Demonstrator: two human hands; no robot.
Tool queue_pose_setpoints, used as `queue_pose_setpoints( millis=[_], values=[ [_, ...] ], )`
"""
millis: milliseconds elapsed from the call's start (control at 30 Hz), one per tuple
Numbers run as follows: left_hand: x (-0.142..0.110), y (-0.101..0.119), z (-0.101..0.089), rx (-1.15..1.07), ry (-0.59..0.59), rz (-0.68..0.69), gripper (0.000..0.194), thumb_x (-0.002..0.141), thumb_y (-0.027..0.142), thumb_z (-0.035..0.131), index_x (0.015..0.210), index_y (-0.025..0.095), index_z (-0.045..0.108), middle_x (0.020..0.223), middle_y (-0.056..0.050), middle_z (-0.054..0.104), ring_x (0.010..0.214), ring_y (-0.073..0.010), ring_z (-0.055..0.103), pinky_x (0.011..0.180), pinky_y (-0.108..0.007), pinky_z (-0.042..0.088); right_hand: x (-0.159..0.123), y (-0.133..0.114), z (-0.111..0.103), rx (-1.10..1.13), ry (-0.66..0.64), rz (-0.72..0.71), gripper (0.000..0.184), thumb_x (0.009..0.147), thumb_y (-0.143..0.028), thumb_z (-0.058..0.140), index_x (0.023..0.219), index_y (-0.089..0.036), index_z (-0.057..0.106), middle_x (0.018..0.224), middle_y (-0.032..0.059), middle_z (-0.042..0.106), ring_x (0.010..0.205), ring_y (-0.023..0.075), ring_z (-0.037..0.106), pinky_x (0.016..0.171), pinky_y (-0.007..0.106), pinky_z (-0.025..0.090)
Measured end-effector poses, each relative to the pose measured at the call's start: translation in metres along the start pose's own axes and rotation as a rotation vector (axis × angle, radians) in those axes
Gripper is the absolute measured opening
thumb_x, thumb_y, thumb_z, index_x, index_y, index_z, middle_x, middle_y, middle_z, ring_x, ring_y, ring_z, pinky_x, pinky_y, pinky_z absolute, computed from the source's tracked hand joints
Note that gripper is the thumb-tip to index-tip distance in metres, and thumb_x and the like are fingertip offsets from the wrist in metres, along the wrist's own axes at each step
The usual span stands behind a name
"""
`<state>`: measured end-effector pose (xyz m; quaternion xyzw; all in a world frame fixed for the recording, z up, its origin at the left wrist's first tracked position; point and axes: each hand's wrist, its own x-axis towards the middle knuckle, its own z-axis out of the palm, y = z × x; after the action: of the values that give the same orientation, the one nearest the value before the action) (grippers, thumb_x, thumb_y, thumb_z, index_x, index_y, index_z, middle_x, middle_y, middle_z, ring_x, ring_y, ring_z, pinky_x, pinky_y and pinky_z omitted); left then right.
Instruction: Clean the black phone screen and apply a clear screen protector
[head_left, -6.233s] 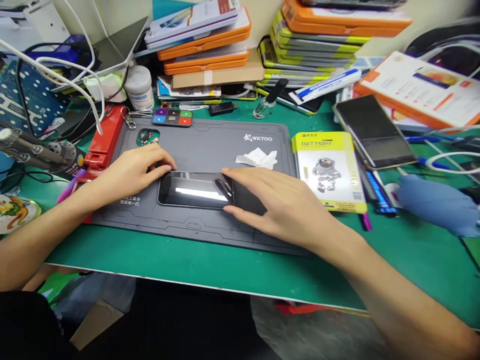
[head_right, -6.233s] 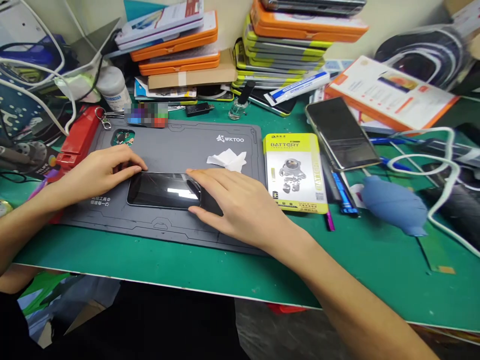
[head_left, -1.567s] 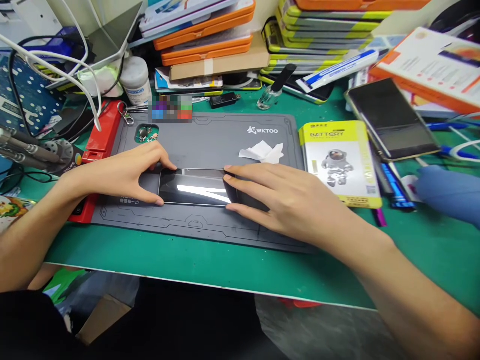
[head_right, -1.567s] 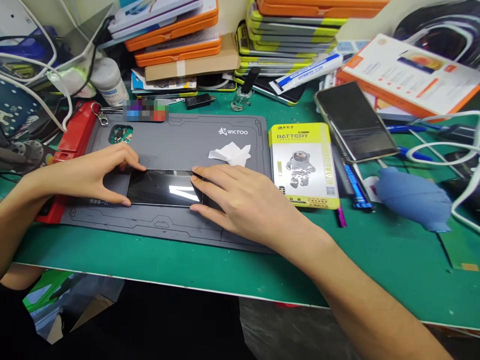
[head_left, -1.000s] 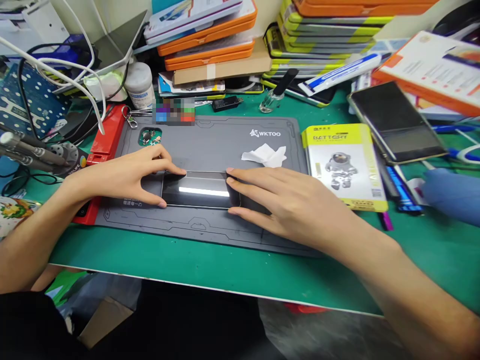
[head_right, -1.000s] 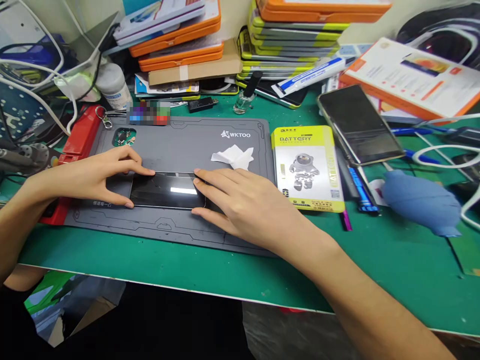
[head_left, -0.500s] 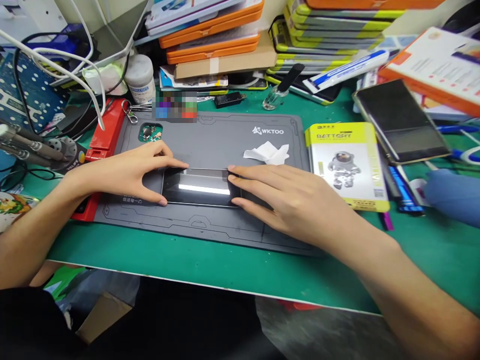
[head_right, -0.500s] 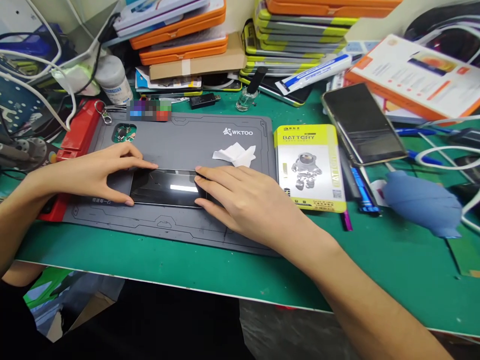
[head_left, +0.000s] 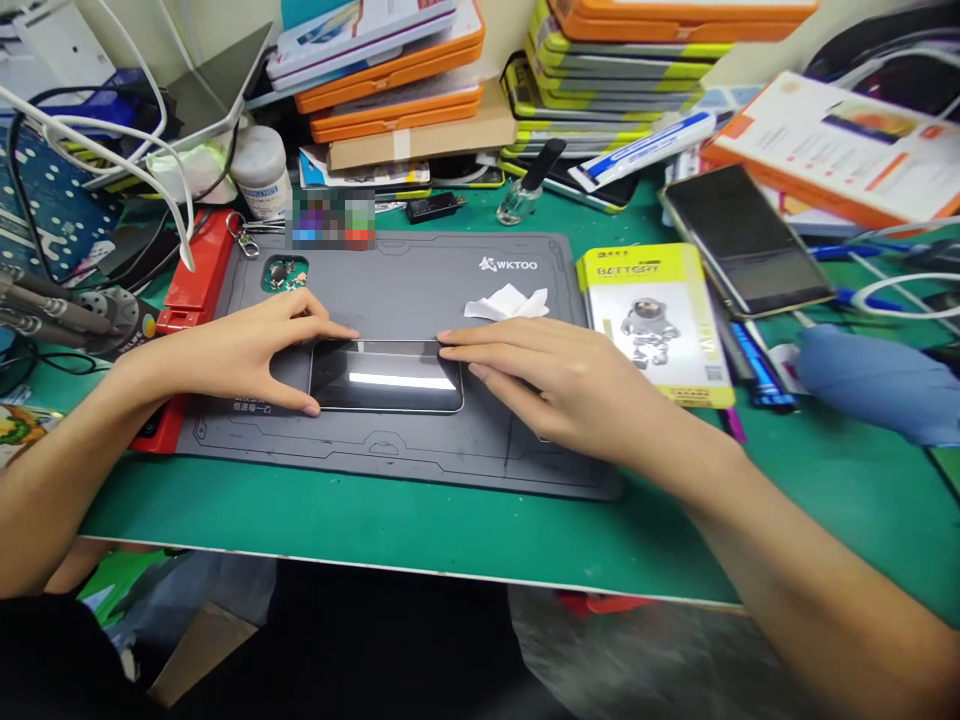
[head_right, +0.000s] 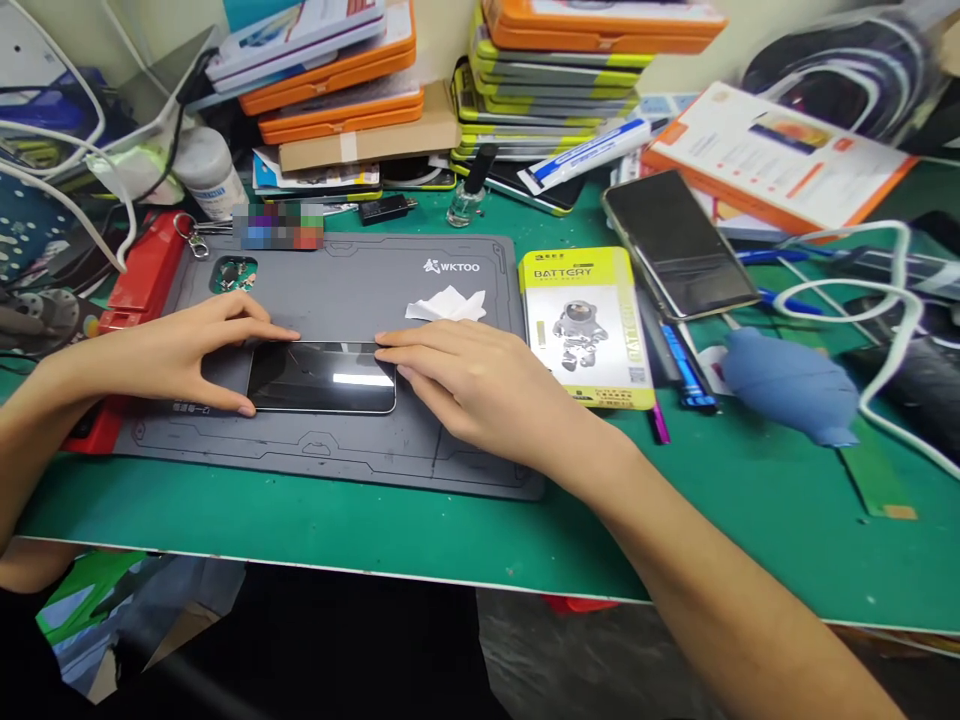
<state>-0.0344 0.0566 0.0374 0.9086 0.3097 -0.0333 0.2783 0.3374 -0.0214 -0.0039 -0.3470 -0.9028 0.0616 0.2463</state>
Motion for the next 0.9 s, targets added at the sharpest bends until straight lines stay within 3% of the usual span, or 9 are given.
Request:
queue_pose_setpoints(
  millis=[200,467,900],
  values=[
    [-0.0001,0.0002,-0.0002,-0.003,0.005,-0.001,0.086,0.093,0.077,0.079,0.165,0.035,0.059,0.150,-0.010,0.061,0.136,-0.0320,0.060,0.120,-0.041,0.046,0.0006,0.0007,0.0030,0.007,-0.009,0.006,0.031,0.113,-0.015,0.056,0.134,-0.017,0.079,0.140,0.0119,0.083,0.127,0.0314,0.081,0.102,0.050,0.067],
    [0.0012,0.0026,0.0008,-0.031,0.017,-0.013,0.088,0.090,0.078,0.082,0.156,0.024,0.061,0.151,-0.015,0.064,0.141,-0.0337,0.060,0.122,-0.043,0.046,0.0018,0.0000,0.0082,0.058,-0.016,0.045,0.030,0.115,-0.026,0.057,0.136,-0.023,0.078,0.139,0.0114,0.083,0.128,0.0306,0.078,0.105,0.052,0.064],
    [0.0008,0.0042,0.0001,-0.054,0.026,-0.006,0.081,0.090,0.078,0.082,0.148,0.024,0.064,0.148,-0.014,0.066,0.140,-0.0334,0.061,0.122,-0.043,0.045,0.0009,0.0015,0.0076,0.050,-0.089,-0.016,0.035,0.118,-0.029,0.053,0.144,-0.020,0.074,0.149,0.0161,0.077,0.135,0.0332,0.074,0.108,0.054,0.060]
  ],
)
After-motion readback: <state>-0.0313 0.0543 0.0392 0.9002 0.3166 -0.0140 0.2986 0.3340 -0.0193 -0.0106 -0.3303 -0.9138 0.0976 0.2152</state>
